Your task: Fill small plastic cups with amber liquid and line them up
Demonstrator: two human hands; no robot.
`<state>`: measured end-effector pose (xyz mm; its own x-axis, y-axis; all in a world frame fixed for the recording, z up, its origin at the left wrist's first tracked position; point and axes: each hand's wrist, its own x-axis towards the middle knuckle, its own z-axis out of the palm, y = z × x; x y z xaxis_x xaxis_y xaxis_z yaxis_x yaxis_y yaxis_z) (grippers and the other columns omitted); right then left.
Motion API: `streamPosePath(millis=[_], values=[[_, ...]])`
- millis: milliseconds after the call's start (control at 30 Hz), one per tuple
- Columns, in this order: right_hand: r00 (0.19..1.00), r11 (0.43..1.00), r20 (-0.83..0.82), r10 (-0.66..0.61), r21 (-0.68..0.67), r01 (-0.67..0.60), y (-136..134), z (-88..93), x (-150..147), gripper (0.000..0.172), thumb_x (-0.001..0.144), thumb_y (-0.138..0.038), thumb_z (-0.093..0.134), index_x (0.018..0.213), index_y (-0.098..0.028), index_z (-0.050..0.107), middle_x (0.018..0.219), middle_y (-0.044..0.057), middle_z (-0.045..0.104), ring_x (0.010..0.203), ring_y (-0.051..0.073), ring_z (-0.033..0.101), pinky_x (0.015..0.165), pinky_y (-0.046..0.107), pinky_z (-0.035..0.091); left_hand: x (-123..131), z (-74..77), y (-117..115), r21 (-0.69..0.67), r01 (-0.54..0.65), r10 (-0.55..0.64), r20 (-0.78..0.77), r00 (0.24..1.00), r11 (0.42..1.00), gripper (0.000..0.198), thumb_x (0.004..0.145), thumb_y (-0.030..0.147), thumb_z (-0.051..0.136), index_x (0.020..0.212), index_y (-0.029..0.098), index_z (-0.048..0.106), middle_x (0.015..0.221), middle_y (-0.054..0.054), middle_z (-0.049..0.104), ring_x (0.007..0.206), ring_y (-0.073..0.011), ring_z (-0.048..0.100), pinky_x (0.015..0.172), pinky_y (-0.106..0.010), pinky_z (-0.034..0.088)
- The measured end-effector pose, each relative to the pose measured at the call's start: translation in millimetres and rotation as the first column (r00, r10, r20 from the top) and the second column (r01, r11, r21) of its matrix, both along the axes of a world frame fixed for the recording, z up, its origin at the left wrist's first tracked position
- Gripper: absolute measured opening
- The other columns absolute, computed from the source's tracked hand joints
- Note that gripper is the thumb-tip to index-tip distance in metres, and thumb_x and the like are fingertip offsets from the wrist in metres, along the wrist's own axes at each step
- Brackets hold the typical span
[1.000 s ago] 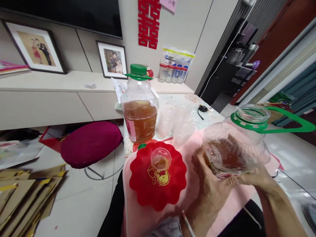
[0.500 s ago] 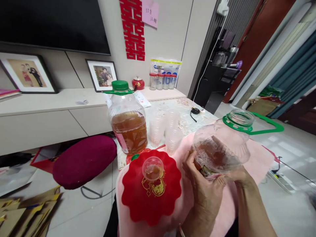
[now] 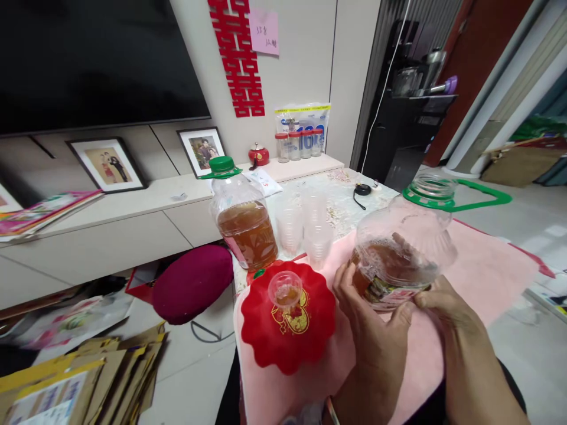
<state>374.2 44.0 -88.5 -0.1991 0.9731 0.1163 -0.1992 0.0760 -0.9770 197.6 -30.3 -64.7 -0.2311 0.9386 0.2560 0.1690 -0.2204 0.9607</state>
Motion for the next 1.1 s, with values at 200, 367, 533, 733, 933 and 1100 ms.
streamPosePath(millis=[200, 367, 533, 733, 933, 1100], values=[[0.998, 0.999, -0.041, -0.047, 0.004, 0.048, -3.5, -9.5, 1.9, 0.093, 0.053, -0.045, 0.097, 0.139, -0.03, 0.063, 0.142, 0.007, 0.069, 0.137, 0.039, 0.06, 0.116, 0.054, 0.048, -53.7, 32.1, -13.8, 0.151, -0.058, 0.077, -0.125, 0.989, 0.987, 0.093, 0.076, 0.04, 0.085, 0.15, 0.04, 0.029, 0.158, -0.006, 0.037, 0.151, -0.0277, 0.04, 0.126, -0.048, 0.043], [0.994, 0.997, -0.086, -0.072, 0.023, 0.074, -8.0, -6.3, 0.8, 0.097, 0.055, -0.054, 0.095, 0.143, -0.032, 0.061, 0.152, 0.004, 0.061, 0.145, 0.036, 0.051, 0.117, 0.048, 0.046, -130.3, 42.0, -9.2, -0.025, -0.226, 0.219, -0.157, 0.963, 0.974, 0.095, 0.067, 0.042, 0.087, 0.149, 0.037, 0.039, 0.158, -0.002, 0.041, 0.148, -0.0283, 0.042, 0.127, -0.054, 0.039], [0.98, 0.996, -0.186, -0.071, 0.031, 0.079, -10.2, 8.1, -9.6, 0.091, 0.064, -0.061, 0.09, 0.144, -0.028, 0.06, 0.149, 0.008, 0.064, 0.139, 0.037, 0.058, 0.11, 0.051, 0.053, -177.9, 12.7, 2.3, -0.153, -0.19, 0.147, -0.255, 0.956, 0.97, 0.108, 0.064, 0.042, 0.087, 0.155, 0.032, 0.029, 0.161, -0.007, 0.036, 0.151, -0.0298, 0.039, 0.129, -0.059, 0.034], [0.958, 0.982, -0.239, -0.159, 0.066, 0.179, -8.5, 10.4, -8.9, 0.071, 0.074, -0.061, 0.083, 0.135, -0.029, 0.067, 0.139, 0.007, 0.071, 0.136, 0.034, 0.061, 0.109, 0.048, 0.055, -178.5, -3.3, 8.8, -0.238, -0.058, 0.017, -0.171, 0.985, 0.97, 0.114, 0.064, 0.037, 0.084, 0.157, 0.027, 0.017, 0.155, -0.014, 0.043, 0.147, -0.0285, 0.044, 0.127, -0.056, 0.037], [0.94, 0.965, -0.247, -0.235, 0.052, 0.255, -8.5, 5.8, -1.1, 0.073, 0.075, -0.063, 0.081, 0.137, -0.027, 0.067, 0.141, 0.007, 0.07, 0.136, 0.033, 0.061, 0.115, 0.048, 0.05, -170.0, 1.5, 11.6, -0.295, -0.046, -0.003, -0.162, 0.987, 0.954, 0.11, 0.067, 0.039, 0.08, 0.155, 0.025, 0.016, 0.146, -0.012, 0.052, 0.137, -0.0263, 0.056, 0.121, -0.051, 0.045], [0.889, 0.932, -0.306, -0.342, 0.012, 0.362, -9.3, 10.1, -0.3, 0.062, 0.073, -0.057, 0.086, 0.125, -0.025, 0.075, 0.128, 0.005, 0.076, 0.124, 0.024, 0.068, 0.103, 0.03, 0.057, -170.6, -3.8, 12.8, -0.311, -0.034, 0.013, -0.07, 0.997, 0.95, 0.108, 0.068, 0.039, 0.08, 0.155, 0.025, 0.016, 0.135, -0.012, 0.059, 0.122, -0.0248, 0.064, 0.116, -0.053, 0.049]])
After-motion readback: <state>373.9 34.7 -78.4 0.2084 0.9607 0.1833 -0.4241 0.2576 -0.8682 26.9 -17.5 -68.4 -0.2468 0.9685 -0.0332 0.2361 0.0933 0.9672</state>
